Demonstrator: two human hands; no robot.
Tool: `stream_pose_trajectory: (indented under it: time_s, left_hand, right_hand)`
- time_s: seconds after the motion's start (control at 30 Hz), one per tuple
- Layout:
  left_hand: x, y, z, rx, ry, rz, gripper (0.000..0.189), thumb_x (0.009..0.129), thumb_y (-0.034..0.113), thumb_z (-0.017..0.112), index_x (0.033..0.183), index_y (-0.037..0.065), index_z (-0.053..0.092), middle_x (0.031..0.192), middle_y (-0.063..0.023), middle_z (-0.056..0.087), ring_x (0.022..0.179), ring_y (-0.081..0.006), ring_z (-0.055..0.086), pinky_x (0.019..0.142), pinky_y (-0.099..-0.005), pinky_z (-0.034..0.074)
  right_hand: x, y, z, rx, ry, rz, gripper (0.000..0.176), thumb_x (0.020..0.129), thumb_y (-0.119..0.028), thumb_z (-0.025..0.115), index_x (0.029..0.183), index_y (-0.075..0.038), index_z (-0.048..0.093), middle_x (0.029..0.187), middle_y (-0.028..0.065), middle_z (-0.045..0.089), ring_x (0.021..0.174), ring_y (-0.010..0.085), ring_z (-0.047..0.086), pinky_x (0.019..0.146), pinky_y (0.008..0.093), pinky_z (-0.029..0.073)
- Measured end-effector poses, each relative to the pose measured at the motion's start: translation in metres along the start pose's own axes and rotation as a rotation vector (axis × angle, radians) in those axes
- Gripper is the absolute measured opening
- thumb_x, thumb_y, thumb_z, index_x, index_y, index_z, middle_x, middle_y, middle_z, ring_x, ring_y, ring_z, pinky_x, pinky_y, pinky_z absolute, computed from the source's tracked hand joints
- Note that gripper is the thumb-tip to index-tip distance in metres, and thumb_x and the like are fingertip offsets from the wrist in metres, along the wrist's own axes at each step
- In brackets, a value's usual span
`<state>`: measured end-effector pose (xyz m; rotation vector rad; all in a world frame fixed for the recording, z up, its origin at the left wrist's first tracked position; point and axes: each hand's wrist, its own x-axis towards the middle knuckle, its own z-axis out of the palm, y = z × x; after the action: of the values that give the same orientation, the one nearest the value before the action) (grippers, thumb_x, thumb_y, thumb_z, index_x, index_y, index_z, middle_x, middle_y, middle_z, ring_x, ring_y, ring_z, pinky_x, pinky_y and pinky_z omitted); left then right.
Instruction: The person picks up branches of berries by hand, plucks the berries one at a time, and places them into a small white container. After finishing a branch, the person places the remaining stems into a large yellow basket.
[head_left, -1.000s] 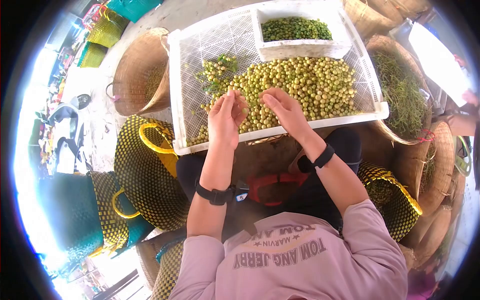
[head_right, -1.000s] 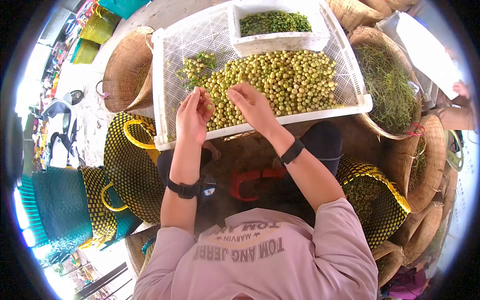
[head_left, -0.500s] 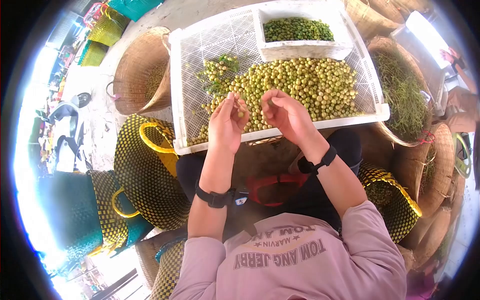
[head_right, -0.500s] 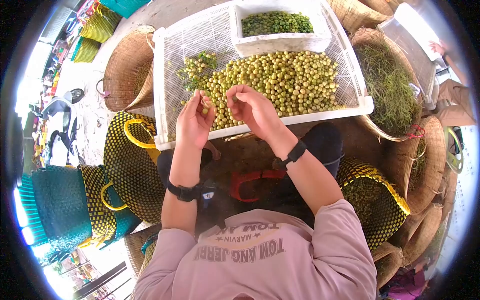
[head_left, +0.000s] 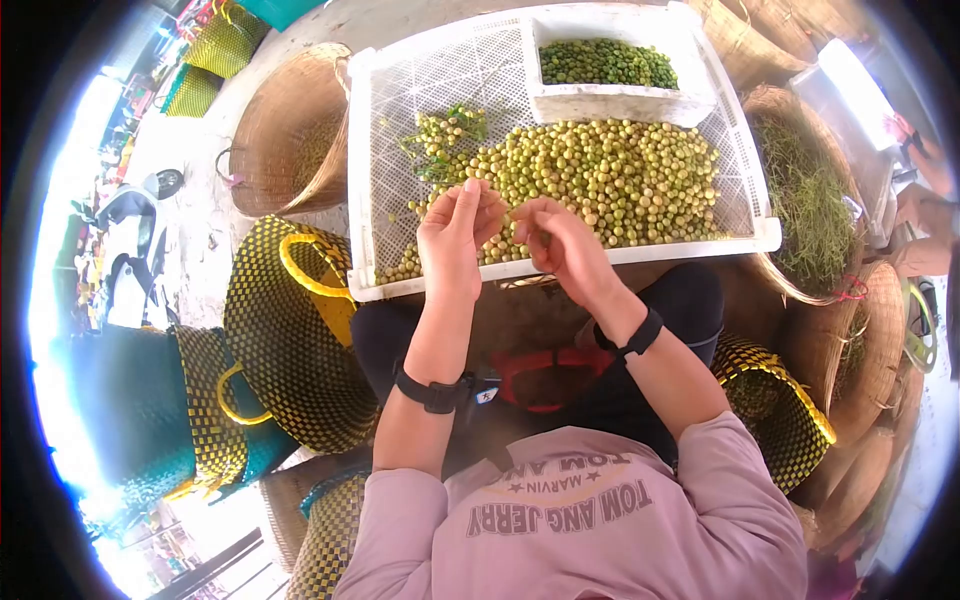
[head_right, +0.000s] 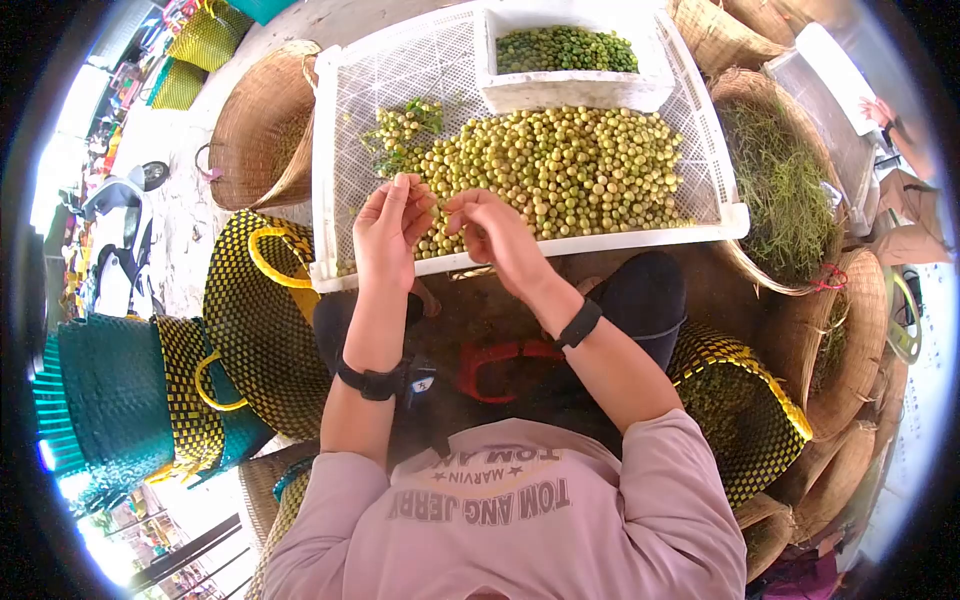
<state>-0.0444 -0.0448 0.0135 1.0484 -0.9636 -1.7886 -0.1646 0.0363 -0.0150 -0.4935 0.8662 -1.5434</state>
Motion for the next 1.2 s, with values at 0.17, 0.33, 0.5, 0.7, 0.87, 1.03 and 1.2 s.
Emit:
stream_pose_trajectory:
  time_s: [0.17, 0.33, 0.5, 0.7, 0.87, 1.03, 1.2]
  left_hand:
    - [-0.001, -0.007, -0.002, 0.061, -0.032, 0.103, 0.022, 0.092, 0.023, 0.06, 0.1, 0.003, 0.063, 0.09, -0.0047, 0.066, 0.077, -0.0108, 0.064, 0.065, -0.0217, 0.053]
    - [0.008, 0.004, -0.06, -0.14, 0.141, 0.117, 0.017, 0.092, 0.018, 0.058, 0.098, 0.003, 0.063, 0.082, -0.0036, 0.063, 0.072, -0.0105, 0.06, 0.062, -0.0227, 0.052]
    - [-0.029, 0.052, -0.183, 0.256, 0.584, 0.442, 0.023, 0.093, 0.021, 0.057, 0.104, 0.003, 0.064, 0.08, -0.0008, 0.059, 0.068, -0.0076, 0.054, 0.059, -0.0216, 0.047]
    - [-0.026, 0.027, -0.355, 1.429, 0.92, 0.395, 0.029, 0.092, 0.022, 0.058, 0.11, 0.0, 0.063, 0.089, -0.0076, 0.063, 0.078, -0.0171, 0.061, 0.066, -0.0277, 0.05]
    - [0.011, 0.063, -0.235, 1.327, 0.542, 0.557, 0.022, 0.086, 0.014, 0.061, 0.108, 0.008, 0.063, 0.104, -0.0094, 0.063, 0.092, -0.0264, 0.061, 0.079, -0.0369, 0.05]
    - [0.11, 0.013, -0.127, 1.295, 0.04, 0.72, 0.014, 0.082, 0.02, 0.063, 0.095, 0.015, 0.067, 0.093, -0.0019, 0.061, 0.086, -0.0228, 0.062, 0.072, -0.0354, 0.052]
    - [0.181, -0.032, -0.098, 1.674, -0.013, 0.579, 0.016, 0.085, 0.023, 0.061, 0.098, 0.015, 0.066, 0.107, -0.0044, 0.056, 0.093, -0.0226, 0.06, 0.076, -0.037, 0.052]
  right_hand:
    - [0.005, 0.02, 0.007, -0.213, 0.046, -0.106, 0.021, 0.094, -0.027, 0.056, 0.088, -0.007, 0.054, 0.07, -0.0047, 0.049, 0.053, 0.0015, 0.037, 0.046, 0.0175, 0.028]
    - [0.019, 0.004, -0.001, 0.052, 0.023, 0.098, 0.014, 0.094, -0.017, 0.048, 0.089, -0.008, 0.057, 0.069, -0.0027, 0.053, 0.052, 0.0031, 0.043, 0.044, 0.017, 0.032]
    - [0.113, -0.073, -0.058, -0.102, 0.389, -0.119, 0.013, 0.089, -0.015, 0.052, 0.081, -0.006, 0.058, 0.072, 0.0008, 0.054, 0.052, 0.0063, 0.045, 0.045, 0.0169, 0.039]
    - [0.224, -0.14, -0.112, -1.602, 0.726, -0.717, 0.029, 0.09, -0.032, 0.052, 0.104, -0.009, 0.061, 0.1, 0.0096, 0.065, 0.083, 0.0221, 0.06, 0.072, 0.0374, 0.049]
    - [0.194, -0.048, -0.001, -1.571, 0.196, -0.813, 0.018, 0.091, -0.021, 0.052, 0.085, -0.01, 0.065, 0.083, 0.0077, 0.062, 0.076, 0.0197, 0.059, 0.069, 0.0337, 0.049]
    - [0.205, 0.052, -0.009, -1.814, -0.091, -0.455, 0.028, 0.094, -0.025, 0.046, 0.09, -0.005, 0.065, 0.101, 0.0075, 0.063, 0.1, 0.027, 0.055, 0.092, 0.0419, 0.041]
    - [0.182, 0.048, -0.006, -1.759, -0.043, -0.468, 0.032, 0.094, -0.03, 0.049, 0.094, -0.004, 0.066, 0.113, 0.0084, 0.06, 0.105, 0.0295, 0.053, 0.098, 0.0436, 0.036]
